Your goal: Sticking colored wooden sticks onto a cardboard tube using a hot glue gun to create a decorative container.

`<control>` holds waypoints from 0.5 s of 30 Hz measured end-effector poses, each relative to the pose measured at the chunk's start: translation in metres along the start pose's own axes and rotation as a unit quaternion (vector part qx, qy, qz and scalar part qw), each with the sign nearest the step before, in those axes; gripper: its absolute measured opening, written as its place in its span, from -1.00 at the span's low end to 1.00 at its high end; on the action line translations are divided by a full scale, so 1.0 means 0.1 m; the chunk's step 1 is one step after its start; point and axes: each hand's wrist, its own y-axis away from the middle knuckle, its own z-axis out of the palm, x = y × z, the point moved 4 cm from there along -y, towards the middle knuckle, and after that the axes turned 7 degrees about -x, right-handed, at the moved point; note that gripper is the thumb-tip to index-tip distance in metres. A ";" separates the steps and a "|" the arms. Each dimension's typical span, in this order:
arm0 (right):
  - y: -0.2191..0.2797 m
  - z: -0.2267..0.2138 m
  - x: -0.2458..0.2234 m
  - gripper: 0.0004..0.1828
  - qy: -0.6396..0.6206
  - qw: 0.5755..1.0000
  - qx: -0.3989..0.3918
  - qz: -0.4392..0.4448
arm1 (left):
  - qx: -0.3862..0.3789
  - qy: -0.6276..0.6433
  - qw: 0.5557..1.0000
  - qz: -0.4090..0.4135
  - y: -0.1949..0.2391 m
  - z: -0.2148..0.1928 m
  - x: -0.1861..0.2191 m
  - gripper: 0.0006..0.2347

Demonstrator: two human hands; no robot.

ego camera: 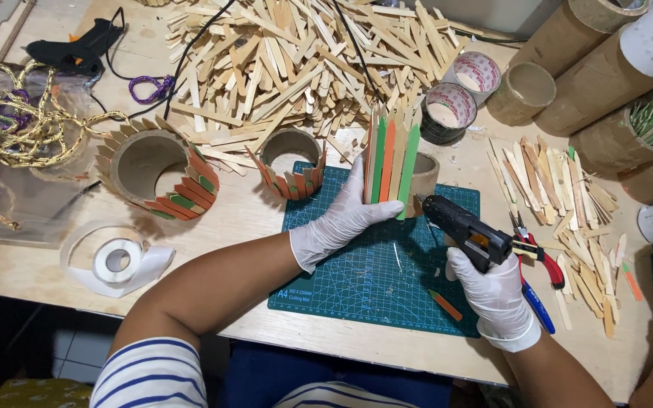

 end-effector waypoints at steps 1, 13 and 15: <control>0.00 0.01 -0.03 -0.97 0.015 1.000 -0.008 -0.012 | 0.001 -0.001 1.000 0.000 0.00 -0.01 -0.01 -0.15; 0.02 0.00 -0.09 -0.95 0.041 0.999 -0.017 -0.024 | 0.007 -0.005 1.000 -0.001 0.02 0.04 0.08 -0.18; 0.04 0.02 -0.13 -0.94 0.050 0.998 -0.019 -0.027 | 0.007 -0.012 1.000 -0.002 0.03 0.04 0.10 -0.18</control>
